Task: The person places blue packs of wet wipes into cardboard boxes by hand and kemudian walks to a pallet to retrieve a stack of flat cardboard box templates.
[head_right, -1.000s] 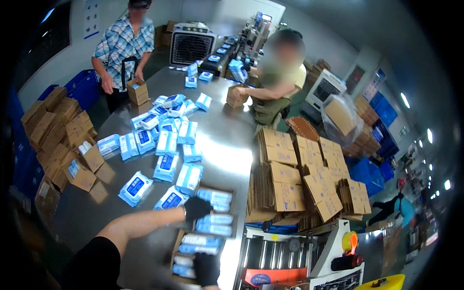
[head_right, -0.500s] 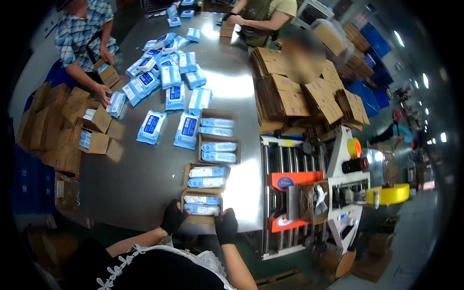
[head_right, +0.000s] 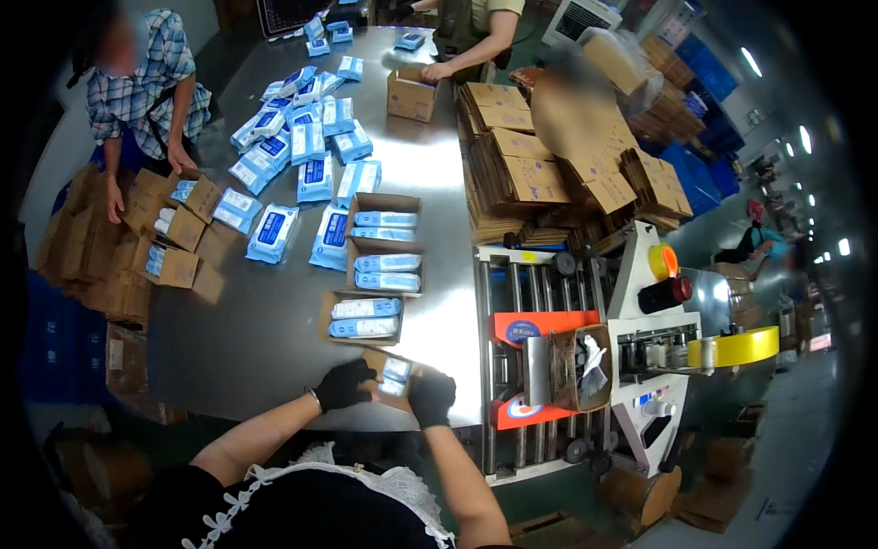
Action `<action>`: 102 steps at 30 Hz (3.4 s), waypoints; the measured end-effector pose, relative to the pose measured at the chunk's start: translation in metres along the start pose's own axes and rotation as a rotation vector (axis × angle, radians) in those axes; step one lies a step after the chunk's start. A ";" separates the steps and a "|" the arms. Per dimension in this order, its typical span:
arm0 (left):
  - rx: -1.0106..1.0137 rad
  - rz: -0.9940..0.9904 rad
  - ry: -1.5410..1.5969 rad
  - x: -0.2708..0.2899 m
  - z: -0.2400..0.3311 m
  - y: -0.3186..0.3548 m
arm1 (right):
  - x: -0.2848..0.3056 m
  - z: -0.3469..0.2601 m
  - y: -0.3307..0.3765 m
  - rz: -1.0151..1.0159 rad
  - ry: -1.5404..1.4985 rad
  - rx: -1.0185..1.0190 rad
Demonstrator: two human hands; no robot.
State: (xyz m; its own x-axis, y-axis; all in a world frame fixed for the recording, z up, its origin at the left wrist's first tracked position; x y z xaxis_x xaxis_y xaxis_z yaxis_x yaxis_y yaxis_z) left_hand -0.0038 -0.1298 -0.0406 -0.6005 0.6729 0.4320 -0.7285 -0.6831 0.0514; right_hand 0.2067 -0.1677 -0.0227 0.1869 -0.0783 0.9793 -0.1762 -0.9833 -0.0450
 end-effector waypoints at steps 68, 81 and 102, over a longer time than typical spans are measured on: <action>0.177 0.968 -0.271 0.116 -0.055 -0.125 | 0.025 0.047 -0.104 0.427 -0.287 0.205; 0.461 0.204 -0.054 0.097 -0.013 0.031 | -0.022 -0.125 -0.085 -0.017 -0.197 0.287; -0.047 0.534 -0.174 0.075 0.031 -0.168 | 0.026 0.098 -0.006 0.120 0.184 0.306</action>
State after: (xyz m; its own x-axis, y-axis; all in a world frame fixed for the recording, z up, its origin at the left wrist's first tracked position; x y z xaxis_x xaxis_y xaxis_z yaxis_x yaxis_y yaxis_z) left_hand 0.0840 0.0267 0.0113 -0.8295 0.1774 0.5297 -0.3543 -0.9001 -0.2534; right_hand 0.3078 -0.1795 -0.0166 0.0009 -0.1924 0.9813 0.1161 -0.9747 -0.1912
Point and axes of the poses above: each hand's wrist, its own y-axis away from the middle knuckle, its own x-axis out of the back of the hand, z = x × y, the point moved 2 cm from there along -y, towards the middle knuckle, and after that the axes turned 15 degrees about y, right-handed, at the moved point
